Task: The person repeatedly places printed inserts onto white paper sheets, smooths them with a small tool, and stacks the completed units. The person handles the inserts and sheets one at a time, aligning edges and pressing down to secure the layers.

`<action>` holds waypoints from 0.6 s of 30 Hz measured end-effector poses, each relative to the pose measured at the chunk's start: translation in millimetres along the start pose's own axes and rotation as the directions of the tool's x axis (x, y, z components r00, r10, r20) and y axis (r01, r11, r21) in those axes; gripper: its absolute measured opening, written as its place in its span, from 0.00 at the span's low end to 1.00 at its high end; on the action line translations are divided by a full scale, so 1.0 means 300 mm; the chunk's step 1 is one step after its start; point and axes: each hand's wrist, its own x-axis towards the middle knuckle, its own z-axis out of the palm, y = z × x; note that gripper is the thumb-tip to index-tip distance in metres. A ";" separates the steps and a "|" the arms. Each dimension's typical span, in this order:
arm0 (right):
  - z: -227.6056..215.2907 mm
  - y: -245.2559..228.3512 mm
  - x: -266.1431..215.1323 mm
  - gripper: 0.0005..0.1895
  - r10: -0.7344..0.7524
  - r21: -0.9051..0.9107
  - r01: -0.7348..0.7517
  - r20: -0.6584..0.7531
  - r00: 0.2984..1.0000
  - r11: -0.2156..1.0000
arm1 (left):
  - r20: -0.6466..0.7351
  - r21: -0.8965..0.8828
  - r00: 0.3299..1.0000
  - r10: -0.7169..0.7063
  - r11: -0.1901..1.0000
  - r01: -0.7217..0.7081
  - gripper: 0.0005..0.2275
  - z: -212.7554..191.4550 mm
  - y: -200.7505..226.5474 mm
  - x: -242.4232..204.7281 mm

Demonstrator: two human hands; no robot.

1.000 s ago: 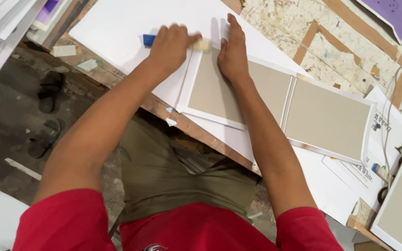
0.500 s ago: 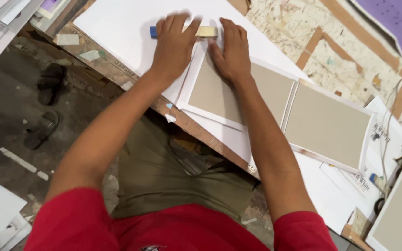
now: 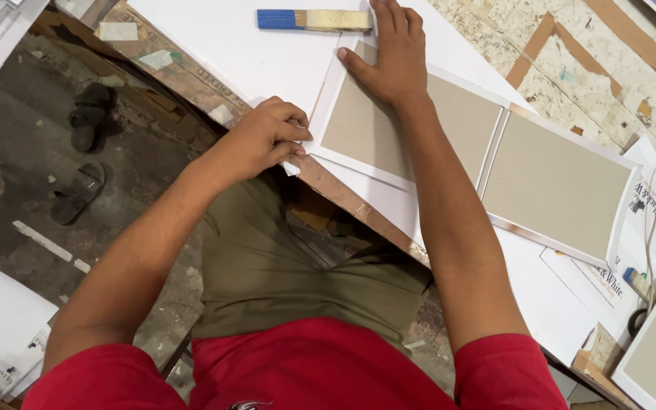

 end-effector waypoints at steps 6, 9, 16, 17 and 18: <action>0.004 0.003 0.003 0.43 -0.039 -0.039 0.038 -0.009 0.999 0.999 | -0.124 0.261 0.965 0.232 0.946 -0.194 0.09 0.048 -0.001 -0.044; 0.007 0.001 0.004 0.43 -0.028 -0.043 0.028 -0.002 1.000 0.999 | -0.202 0.331 0.933 0.298 0.917 -0.222 0.08 0.070 0.003 -0.067; 0.007 0.007 0.002 0.44 -0.035 -0.035 0.035 0.012 0.999 0.999 | -0.351 0.243 0.913 0.208 0.962 -0.126 0.08 0.118 0.011 -0.075; 0.006 0.004 0.002 0.44 -0.037 -0.026 0.037 0.013 0.999 0.999 | -0.363 0.233 0.910 0.200 0.965 -0.119 0.08 0.127 0.013 -0.079; 0.005 0.001 0.001 0.44 -0.044 -0.035 0.045 0.008 0.999 0.998 | -0.376 0.222 0.907 0.192 0.968 -0.113 0.08 0.135 0.016 -0.082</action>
